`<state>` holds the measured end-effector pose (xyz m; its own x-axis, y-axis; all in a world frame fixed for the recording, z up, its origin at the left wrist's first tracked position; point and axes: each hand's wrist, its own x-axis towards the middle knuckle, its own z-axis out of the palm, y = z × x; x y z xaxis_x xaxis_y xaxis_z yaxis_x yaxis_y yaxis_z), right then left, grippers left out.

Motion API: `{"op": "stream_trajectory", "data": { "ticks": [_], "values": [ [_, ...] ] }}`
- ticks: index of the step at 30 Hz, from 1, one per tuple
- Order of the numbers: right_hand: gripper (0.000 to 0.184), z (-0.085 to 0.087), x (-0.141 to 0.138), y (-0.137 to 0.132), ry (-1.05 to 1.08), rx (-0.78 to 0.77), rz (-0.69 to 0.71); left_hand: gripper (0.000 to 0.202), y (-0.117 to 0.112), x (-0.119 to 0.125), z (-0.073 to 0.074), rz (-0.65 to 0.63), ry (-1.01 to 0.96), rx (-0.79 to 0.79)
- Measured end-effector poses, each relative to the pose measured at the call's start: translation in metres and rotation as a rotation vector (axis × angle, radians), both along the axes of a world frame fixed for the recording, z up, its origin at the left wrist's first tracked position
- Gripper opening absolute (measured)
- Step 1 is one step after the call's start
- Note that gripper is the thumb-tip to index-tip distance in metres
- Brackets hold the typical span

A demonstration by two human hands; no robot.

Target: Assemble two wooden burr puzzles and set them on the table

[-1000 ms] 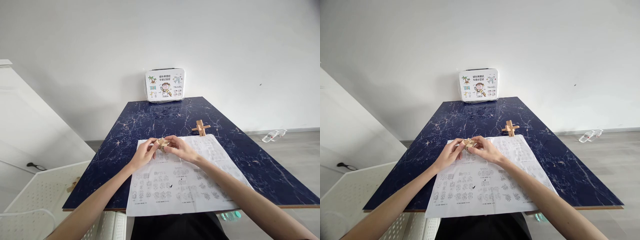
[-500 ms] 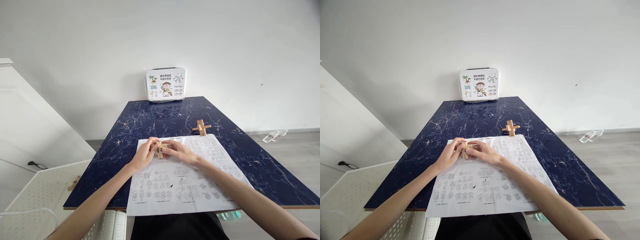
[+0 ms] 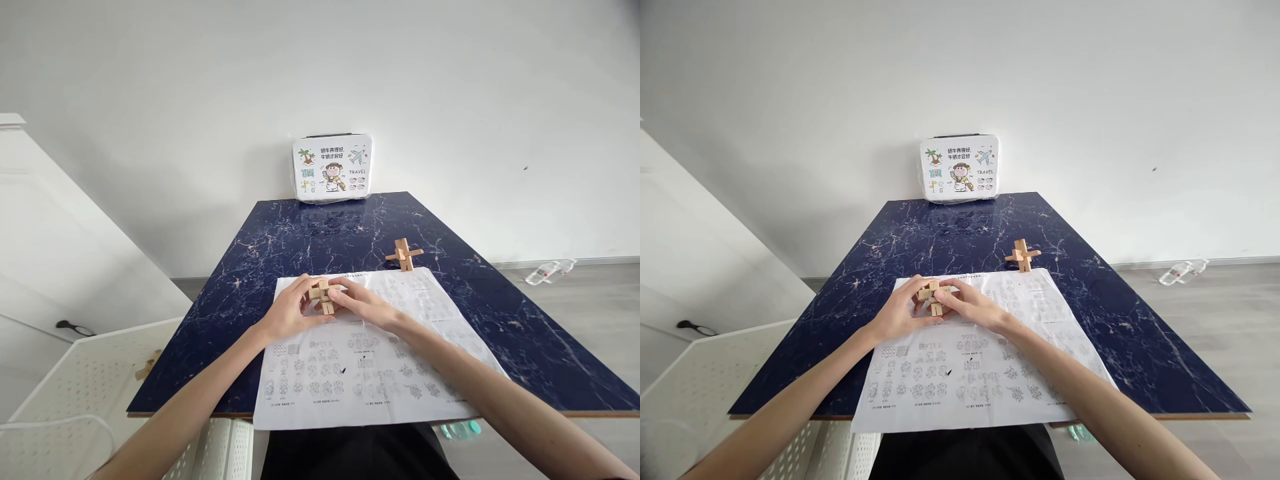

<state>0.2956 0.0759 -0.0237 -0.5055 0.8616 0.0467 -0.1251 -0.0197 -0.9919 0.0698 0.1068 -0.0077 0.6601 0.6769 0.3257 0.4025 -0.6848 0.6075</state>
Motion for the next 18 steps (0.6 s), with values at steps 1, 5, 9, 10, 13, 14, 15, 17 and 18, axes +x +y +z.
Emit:
{"op": "stream_trajectory", "data": {
  "ticks": [1, 5, 9, 10, 13, 14, 15, 17, 18],
  "values": [
    [0.049, -0.0014, 0.0000, -0.0001, -0.009, 0.029, -0.009, 0.065, 0.0000, 0.0005, 0.0004, -0.002, -0.014, -0.007],
    [0.047, -0.0020, -0.0005, -0.0024, -0.130, 0.219, -0.125, 0.061, -0.0004, 0.0031, 0.0031, -0.013, -0.108, -0.071],
    [0.050, 0.0008, 0.0022, -0.0037, -0.242, 0.359, -0.145, 0.060, 0.0002, 0.0034, 0.0038, -0.060, -0.172, -0.176],
    [0.049, 0.0012, 0.0031, -0.0035, -0.278, 0.390, -0.154, 0.060, 0.0005, 0.0031, 0.0033, -0.069, -0.180, -0.193],
    [0.044, 0.0013, 0.0044, -0.0022, -0.454, 0.539, -0.228, 0.064, 0.0019, 0.0022, 0.0005, -0.081, -0.195, -0.202],
    [0.043, 0.0012, 0.0042, -0.0019, -0.512, 0.590, -0.260, 0.065, 0.0024, 0.0020, -0.0007, -0.080, -0.201, -0.195],
    [0.043, 0.0011, 0.0037, -0.0017, -0.560, 0.629, -0.294, 0.066, 0.0028, 0.0018, -0.0018, -0.078, -0.208, -0.186],
    [0.045, 0.0010, 0.0021, -0.0017, -0.618, 0.670, -0.354, 0.065, 0.0034, 0.0014, -0.0034, -0.072, -0.216, -0.164],
    [0.046, 0.0012, 0.0013, -0.0018, -0.626, 0.671, -0.369, 0.065, 0.0035, 0.0012, -0.0038, -0.069, -0.211, -0.152]
  ]
}}
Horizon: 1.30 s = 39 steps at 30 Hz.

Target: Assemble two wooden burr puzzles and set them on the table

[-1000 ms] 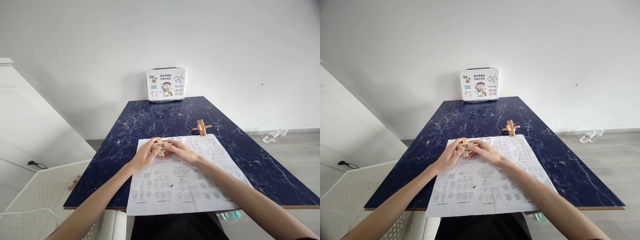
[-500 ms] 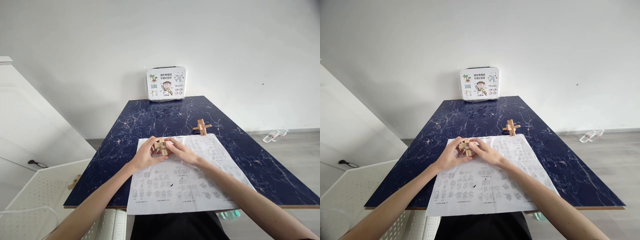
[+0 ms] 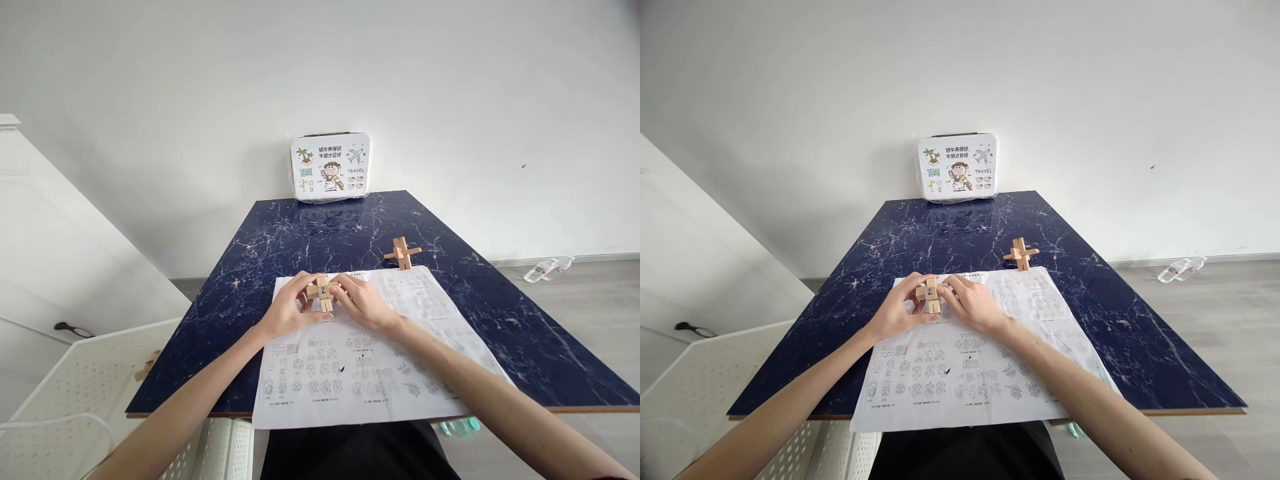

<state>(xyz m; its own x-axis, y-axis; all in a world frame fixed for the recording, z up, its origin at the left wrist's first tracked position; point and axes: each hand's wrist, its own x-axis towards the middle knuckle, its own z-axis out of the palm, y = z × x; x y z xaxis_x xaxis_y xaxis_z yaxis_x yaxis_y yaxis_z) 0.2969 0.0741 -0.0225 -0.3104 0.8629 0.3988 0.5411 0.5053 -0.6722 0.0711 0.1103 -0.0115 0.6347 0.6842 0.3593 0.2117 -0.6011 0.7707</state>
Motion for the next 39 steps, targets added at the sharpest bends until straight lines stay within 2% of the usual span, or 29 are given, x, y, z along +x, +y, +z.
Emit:
{"op": "stream_trajectory", "data": {
  "ticks": [3, 11, 15, 19, 23, 28, 33, 36, 39],
  "values": [
    [0.051, 0.001, -0.001, 0.000, 0.035, -0.059, 0.024, 0.063, 0.000, -0.001, 0.000, 0.011, 0.048, 0.060],
    [0.064, 0.006, -0.002, 0.001, 0.253, -0.367, 0.178, 0.065, -0.002, -0.004, 0.001, 0.072, 0.121, 0.308],
    [0.065, 0.003, -0.005, 0.004, 0.485, -0.561, 0.232, 0.072, 0.001, -0.003, -0.001, 0.089, 0.142, 0.251],
    [0.059, -0.002, -0.003, 0.014, 0.852, -0.730, 0.171, 0.083, 0.005, -0.002, -0.005, 0.113, 0.102, 0.160],
    [0.045, -0.011, 0.010, 0.027, 1.136, -0.673, 0.027, 0.064, 0.007, -0.003, -0.008, 0.144, 0.138, 0.148],
    [0.040, -0.026, 0.021, 0.041, 1.331, -0.533, -0.166, 0.049, 0.007, -0.003, -0.008, 0.125, 0.191, 0.161],
    [0.024, -0.024, 0.021, 0.037, 1.564, -0.608, -0.318, 0.041, 0.007, -0.003, -0.007, 0.115, 0.211, 0.167],
    [0.022, -0.012, 0.018, 0.029, 1.591, -0.689, -0.269, 0.034, 0.007, -0.003, -0.006, 0.109, 0.230, 0.166],
    [0.020, -0.001, 0.011, 0.020, 1.397, -0.737, -0.098, 0.026, 0.006, -0.002, -0.005, 0.116, 0.276, 0.174]
  ]
}}
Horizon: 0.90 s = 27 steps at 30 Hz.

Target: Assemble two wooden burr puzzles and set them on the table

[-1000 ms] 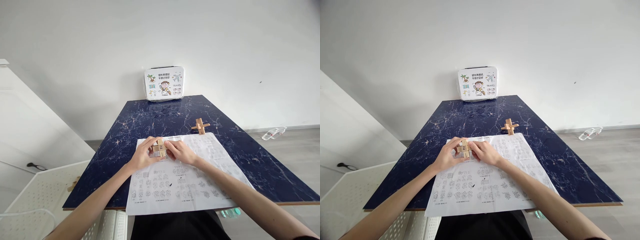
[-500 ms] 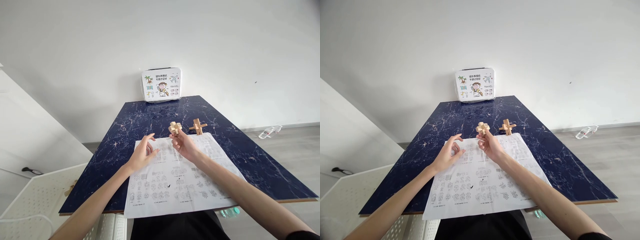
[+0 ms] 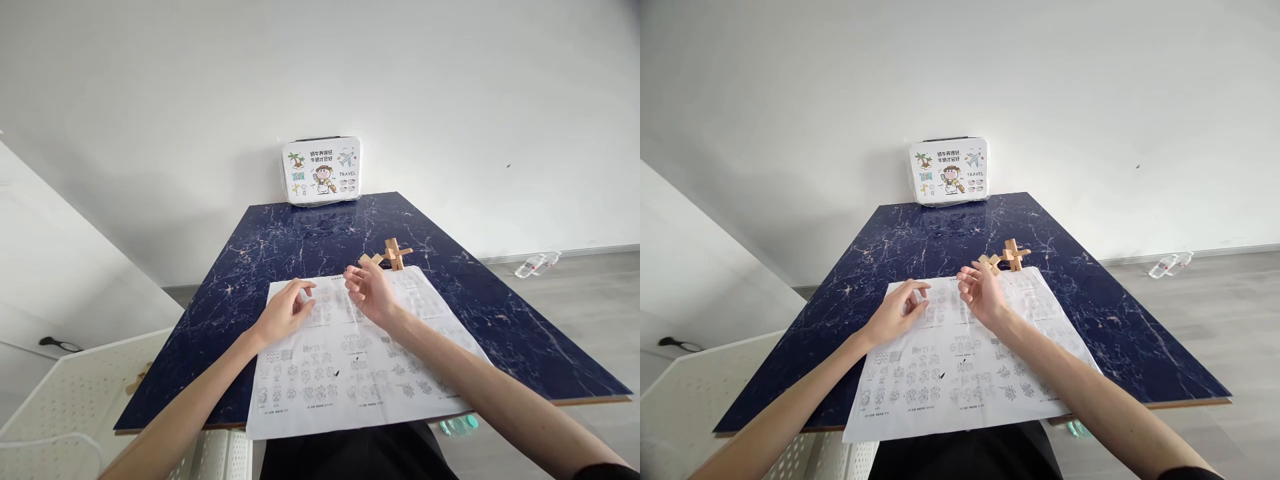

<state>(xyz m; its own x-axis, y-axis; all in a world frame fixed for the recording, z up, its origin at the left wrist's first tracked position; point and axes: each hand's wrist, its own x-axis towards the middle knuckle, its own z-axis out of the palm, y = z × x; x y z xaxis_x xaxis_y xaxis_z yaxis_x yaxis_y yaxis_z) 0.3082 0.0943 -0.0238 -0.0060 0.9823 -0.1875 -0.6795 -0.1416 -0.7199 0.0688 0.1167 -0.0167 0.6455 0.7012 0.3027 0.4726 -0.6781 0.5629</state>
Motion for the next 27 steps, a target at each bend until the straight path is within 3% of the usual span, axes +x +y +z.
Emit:
{"op": "stream_trajectory", "data": {
  "ticks": [5, 7, 10, 12, 21, 27],
  "values": [
    [0.026, 0.003, -0.017, -0.014, -0.548, 0.261, 0.210, 0.021, 0.000, -0.004, -0.002, -0.020, 0.191, 0.093],
    [0.026, -0.001, -0.022, -0.018, -0.832, 0.406, 0.224, 0.020, 0.000, -0.006, -0.003, -0.070, 0.246, 0.146],
    [0.017, -0.009, -0.024, -0.021, -1.303, 0.601, 0.133, 0.021, 0.001, -0.008, -0.004, -0.116, 0.267, 0.191],
    [0.013, -0.014, -0.023, -0.021, -1.487, 0.657, 0.133, 0.022, 0.001, -0.008, -0.003, -0.131, 0.268, 0.198],
    [0.015, -0.012, -0.021, -0.020, -1.572, 0.717, 0.257, 0.022, -0.001, -0.007, 0.000, -0.126, 0.264, 0.189],
    [0.016, -0.013, -0.022, -0.020, -1.594, 0.733, 0.264, 0.020, -0.001, -0.007, 0.001, -0.133, 0.228, 0.179]
  ]
}}
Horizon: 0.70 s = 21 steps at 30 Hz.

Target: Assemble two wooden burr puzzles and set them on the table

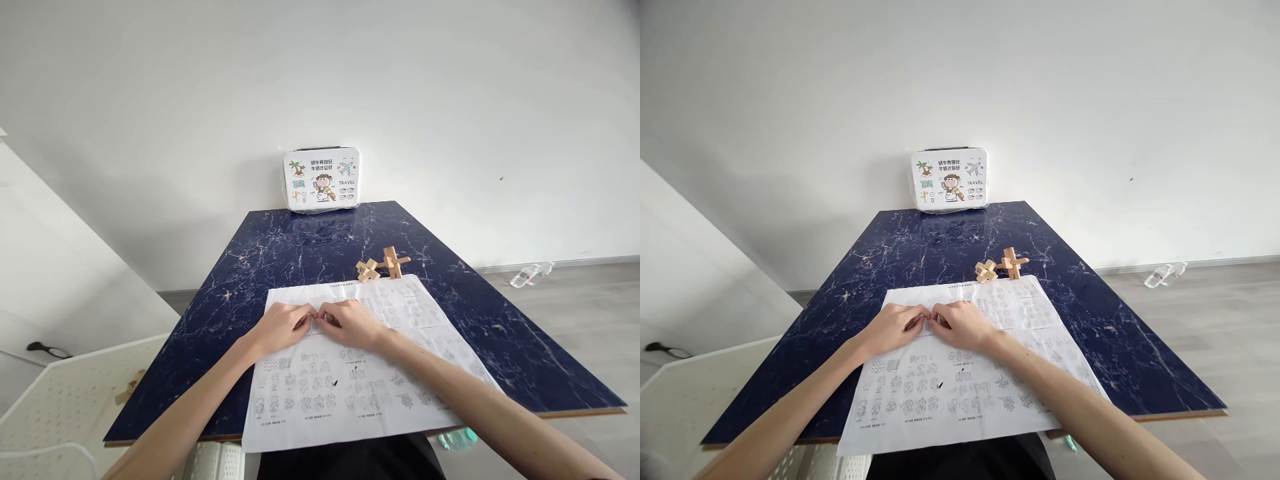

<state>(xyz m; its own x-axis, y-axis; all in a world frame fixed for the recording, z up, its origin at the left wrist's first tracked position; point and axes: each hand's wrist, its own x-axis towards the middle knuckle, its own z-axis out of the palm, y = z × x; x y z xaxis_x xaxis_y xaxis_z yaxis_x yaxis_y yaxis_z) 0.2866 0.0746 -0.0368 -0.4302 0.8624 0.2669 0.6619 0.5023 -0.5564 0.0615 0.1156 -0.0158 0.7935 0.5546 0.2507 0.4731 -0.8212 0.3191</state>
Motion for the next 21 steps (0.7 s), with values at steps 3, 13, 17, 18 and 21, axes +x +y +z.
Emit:
{"op": "stream_trajectory", "data": {
  "ticks": [3, 13, 17, 18, 21],
  "values": [
    [0.017, 0.0003, -0.0005, -0.0001, 0.004, 0.000, -0.006, 0.020, 0.0001, -0.0002, -0.0002, 0.007, 0.003, 0.005],
    [0.013, 0.0003, -0.0018, -0.0003, 0.025, -0.002, -0.004, 0.021, 0.0009, -0.0014, -0.0017, 0.017, 0.052, 0.010],
    [0.013, -0.0009, -0.0023, -0.0001, 0.018, 0.003, -0.009, 0.021, 0.0008, -0.0017, -0.0021, 0.020, 0.056, 0.017],
    [0.013, -0.0011, -0.0023, 0.0000, 0.018, 0.004, -0.009, 0.021, 0.0010, -0.0018, -0.0025, 0.019, 0.054, 0.020],
    [0.014, -0.0016, -0.0024, 0.0003, 0.022, 0.008, -0.004, 0.021, 0.0016, -0.0022, -0.0036, 0.009, 0.046, 0.028]
  ]
}}
